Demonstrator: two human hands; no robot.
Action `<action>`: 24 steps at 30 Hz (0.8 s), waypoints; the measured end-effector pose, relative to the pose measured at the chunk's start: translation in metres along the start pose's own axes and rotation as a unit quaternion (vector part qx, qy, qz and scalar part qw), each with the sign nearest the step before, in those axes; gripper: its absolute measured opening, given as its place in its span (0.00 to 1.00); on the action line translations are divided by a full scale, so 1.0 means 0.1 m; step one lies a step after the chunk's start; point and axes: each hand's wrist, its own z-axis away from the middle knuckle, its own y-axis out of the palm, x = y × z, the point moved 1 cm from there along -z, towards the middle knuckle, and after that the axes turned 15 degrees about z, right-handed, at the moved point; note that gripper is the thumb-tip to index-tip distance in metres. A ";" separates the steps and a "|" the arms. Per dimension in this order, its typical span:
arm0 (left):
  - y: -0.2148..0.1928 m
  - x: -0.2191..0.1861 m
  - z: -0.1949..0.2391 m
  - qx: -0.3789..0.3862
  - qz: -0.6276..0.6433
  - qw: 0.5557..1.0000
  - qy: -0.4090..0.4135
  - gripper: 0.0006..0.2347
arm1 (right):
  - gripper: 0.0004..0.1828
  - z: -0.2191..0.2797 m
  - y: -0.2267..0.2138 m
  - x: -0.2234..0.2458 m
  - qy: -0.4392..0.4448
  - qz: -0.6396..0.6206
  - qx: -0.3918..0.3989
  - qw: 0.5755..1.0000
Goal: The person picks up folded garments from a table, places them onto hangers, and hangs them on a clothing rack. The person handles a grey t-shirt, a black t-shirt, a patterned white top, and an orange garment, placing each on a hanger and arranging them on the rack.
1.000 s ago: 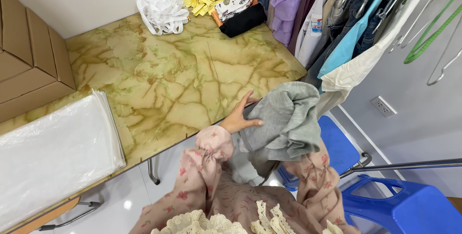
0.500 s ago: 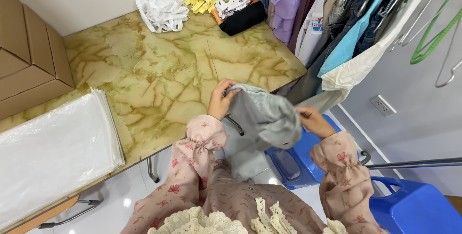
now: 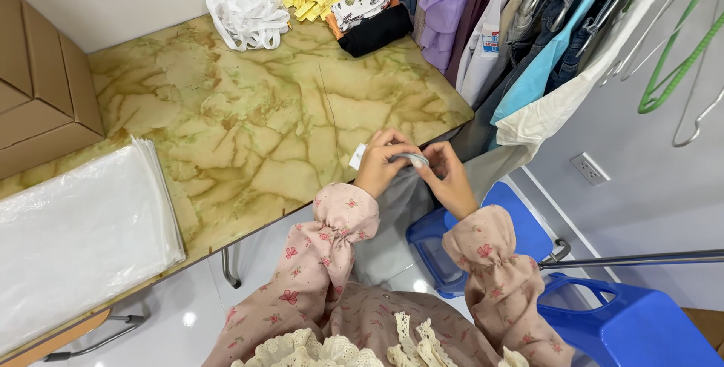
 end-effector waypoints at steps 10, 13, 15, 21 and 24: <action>0.01 -0.11 0.23 -0.256 -0.265 0.928 -0.052 0.25 | 0.10 -0.14 0.31 -0.18 0.062 -0.157 0.018 0.986; 0.05 -0.05 0.22 -0.186 -0.118 0.975 -0.008 0.14 | 0.10 -0.07 0.34 -0.12 0.104 -0.224 0.003 0.969; 0.12 0.06 0.29 -0.191 0.004 0.966 -0.172 0.10 | 0.10 -0.04 0.32 -0.15 0.117 -0.293 0.005 0.949; 0.44 0.01 0.26 -0.188 0.391 0.801 -0.413 0.26 | 0.06 0.12 0.08 0.09 0.109 -0.283 -0.020 0.953; 0.71 0.24 0.30 -0.176 0.373 0.826 -0.384 0.10 | 0.07 0.25 -0.10 0.17 0.101 -0.193 -0.009 0.976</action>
